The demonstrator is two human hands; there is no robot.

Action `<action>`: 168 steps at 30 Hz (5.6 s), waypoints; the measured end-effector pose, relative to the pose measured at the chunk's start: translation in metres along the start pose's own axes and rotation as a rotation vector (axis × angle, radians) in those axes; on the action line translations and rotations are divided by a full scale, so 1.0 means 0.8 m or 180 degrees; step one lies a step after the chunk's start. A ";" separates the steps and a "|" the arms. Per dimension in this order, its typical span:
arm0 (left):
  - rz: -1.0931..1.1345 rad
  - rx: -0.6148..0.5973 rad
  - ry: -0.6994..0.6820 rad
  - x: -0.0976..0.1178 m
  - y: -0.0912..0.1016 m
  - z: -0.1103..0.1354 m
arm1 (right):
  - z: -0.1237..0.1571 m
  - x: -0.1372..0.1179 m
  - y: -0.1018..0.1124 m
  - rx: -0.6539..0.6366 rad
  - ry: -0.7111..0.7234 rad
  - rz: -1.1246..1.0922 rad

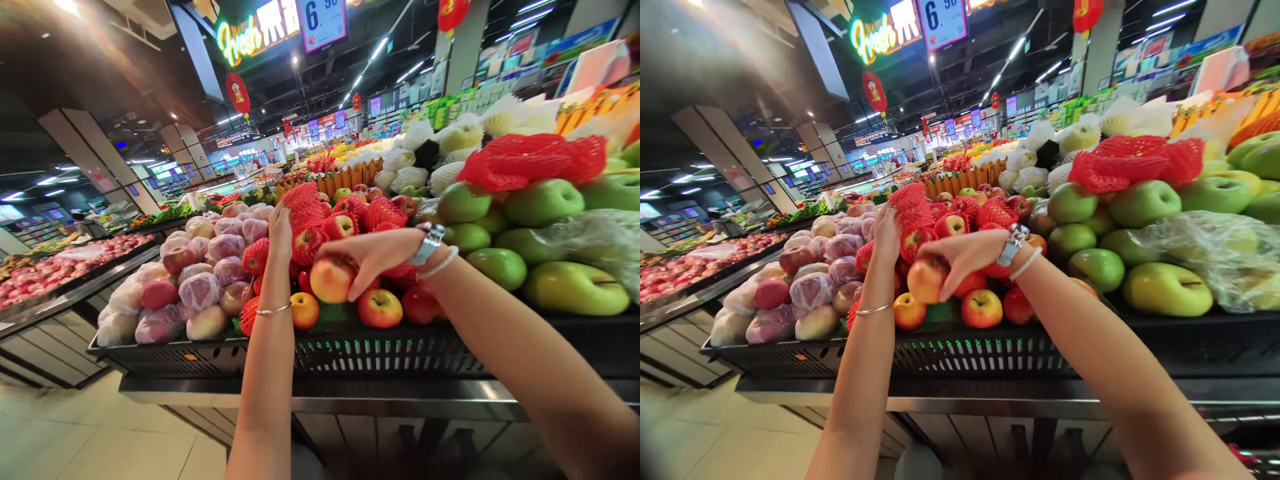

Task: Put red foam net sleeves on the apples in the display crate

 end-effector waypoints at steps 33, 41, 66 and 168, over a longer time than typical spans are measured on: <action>-0.0448 -0.0058 -0.1680 0.081 -0.056 0.048 | -0.030 0.046 0.019 0.0465 -0.0858 -0.2480; 0.0030 -0.0476 -0.1380 0.077 -0.045 0.030 | -0.024 0.030 0.011 0.0325 -0.1031 -0.2528; -0.1607 -0.1657 -0.1419 0.076 -0.076 0.056 | -0.025 0.030 -0.019 -0.0154 -0.1332 -0.2857; -0.2543 -0.1528 -0.3168 0.061 -0.108 0.107 | -0.016 0.007 0.009 0.0379 -0.0793 -0.3015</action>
Point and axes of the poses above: each hand's wrist, its own z-axis away from the middle knuckle, its own y-axis out of the back of the hand, x = y × z, the point moved 4 cm from there along -z, towards the middle knuckle, and after that the axes turned 14 degrees about z, right-handed, at the moved point
